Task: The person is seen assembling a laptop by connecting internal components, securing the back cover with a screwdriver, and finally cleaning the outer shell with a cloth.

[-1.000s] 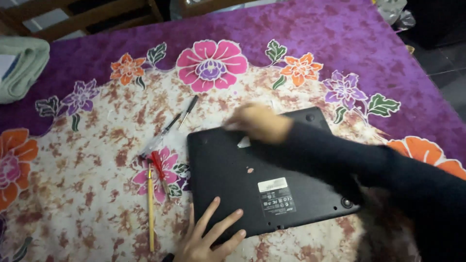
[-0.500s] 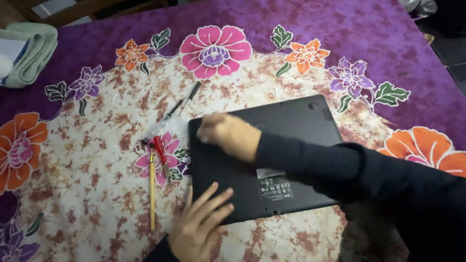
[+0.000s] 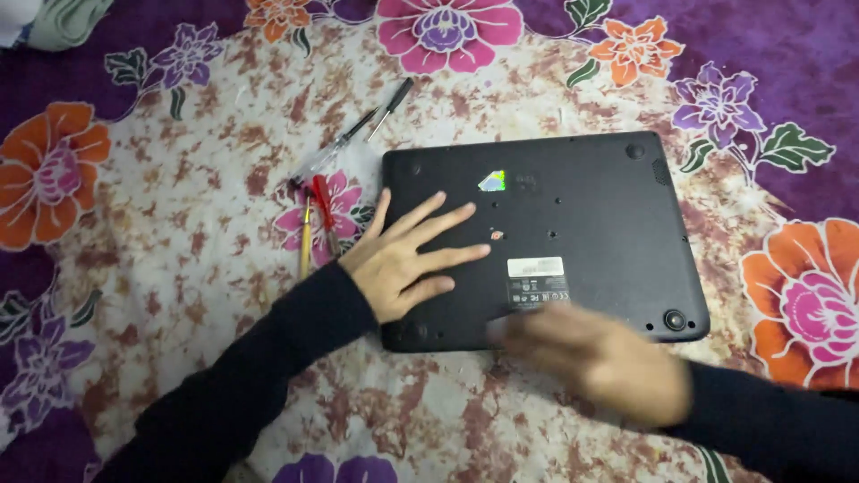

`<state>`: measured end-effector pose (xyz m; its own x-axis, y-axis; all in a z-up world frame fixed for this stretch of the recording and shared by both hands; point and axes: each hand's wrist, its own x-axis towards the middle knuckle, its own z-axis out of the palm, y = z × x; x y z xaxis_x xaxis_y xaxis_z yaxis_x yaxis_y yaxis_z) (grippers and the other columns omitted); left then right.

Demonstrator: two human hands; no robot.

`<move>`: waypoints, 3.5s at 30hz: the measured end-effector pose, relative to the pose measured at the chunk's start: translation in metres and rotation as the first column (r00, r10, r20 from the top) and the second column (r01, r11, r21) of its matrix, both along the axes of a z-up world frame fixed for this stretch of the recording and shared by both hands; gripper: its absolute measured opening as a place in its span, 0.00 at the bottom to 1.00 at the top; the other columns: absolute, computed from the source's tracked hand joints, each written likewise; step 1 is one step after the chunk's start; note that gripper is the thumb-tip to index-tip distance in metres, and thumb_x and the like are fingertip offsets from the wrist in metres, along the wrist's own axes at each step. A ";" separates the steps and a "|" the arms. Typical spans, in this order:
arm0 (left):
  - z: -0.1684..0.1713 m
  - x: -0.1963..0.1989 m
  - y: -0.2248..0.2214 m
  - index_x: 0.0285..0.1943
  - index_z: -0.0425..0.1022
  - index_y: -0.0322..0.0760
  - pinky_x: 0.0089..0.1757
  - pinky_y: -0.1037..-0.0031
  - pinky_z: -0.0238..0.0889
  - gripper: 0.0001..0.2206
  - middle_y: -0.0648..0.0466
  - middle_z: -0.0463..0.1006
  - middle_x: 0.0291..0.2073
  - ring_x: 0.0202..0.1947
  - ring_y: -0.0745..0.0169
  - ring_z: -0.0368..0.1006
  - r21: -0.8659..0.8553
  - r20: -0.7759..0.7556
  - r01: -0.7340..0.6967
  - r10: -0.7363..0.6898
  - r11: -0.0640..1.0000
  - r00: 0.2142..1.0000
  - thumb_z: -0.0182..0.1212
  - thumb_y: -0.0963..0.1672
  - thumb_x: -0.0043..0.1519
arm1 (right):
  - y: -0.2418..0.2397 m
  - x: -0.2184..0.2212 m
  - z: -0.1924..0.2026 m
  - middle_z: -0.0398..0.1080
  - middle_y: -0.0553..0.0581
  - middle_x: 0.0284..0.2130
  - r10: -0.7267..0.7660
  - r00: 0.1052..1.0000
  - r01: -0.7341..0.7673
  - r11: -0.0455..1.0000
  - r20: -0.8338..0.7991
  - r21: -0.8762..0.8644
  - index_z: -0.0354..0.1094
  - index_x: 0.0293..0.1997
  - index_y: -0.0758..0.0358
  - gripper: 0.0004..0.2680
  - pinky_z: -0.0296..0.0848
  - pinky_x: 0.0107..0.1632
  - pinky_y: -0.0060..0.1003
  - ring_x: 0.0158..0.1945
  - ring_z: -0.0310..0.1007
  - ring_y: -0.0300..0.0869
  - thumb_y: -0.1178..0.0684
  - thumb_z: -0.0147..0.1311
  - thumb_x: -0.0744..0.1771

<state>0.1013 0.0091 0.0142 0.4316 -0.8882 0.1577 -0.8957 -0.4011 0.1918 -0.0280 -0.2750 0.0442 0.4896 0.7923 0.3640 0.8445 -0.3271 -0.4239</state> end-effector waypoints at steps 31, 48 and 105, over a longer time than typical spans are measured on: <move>0.011 0.001 -0.002 0.73 0.67 0.64 0.57 0.16 0.29 0.22 0.55 0.55 0.78 0.79 0.43 0.45 -0.058 -0.098 0.013 -0.018 0.998 0.995 0.41 0.53 0.69 | -0.120 0.018 -0.012 0.72 0.59 0.50 -0.180 0.981 0.180 0.984 -0.074 -0.004 0.70 0.54 0.67 0.10 0.76 0.50 0.42 0.49 0.74 0.50 0.53 0.52 0.70; 0.011 -0.001 -0.003 0.73 0.68 0.63 0.59 0.18 0.23 0.22 0.55 0.56 0.78 0.79 0.42 0.44 -0.077 -0.139 -0.005 -0.006 0.997 0.990 0.40 0.54 0.70 | -0.055 0.068 0.005 0.73 0.61 0.40 -0.023 0.996 0.010 0.991 0.091 0.132 0.72 0.43 0.69 0.04 0.74 0.47 0.45 0.43 0.72 0.50 0.61 0.52 0.70; -0.007 -0.002 0.003 0.81 0.47 0.32 0.66 0.33 0.33 0.55 0.45 0.49 0.80 0.80 0.51 0.44 -0.112 -0.009 -0.101 0.101 0.988 0.995 0.51 0.69 0.53 | 0.008 0.082 -0.010 0.63 0.57 0.32 0.106 0.994 -0.105 0.986 -0.003 0.129 0.69 0.46 0.69 0.08 0.64 0.37 0.42 0.34 0.62 0.50 0.58 0.42 0.72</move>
<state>0.0991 0.0123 0.0069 0.5189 -0.8167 0.2526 -0.8509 -0.4654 0.2436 0.0535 -0.2667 0.0346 0.4101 0.7867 0.4615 0.8670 -0.1792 -0.4649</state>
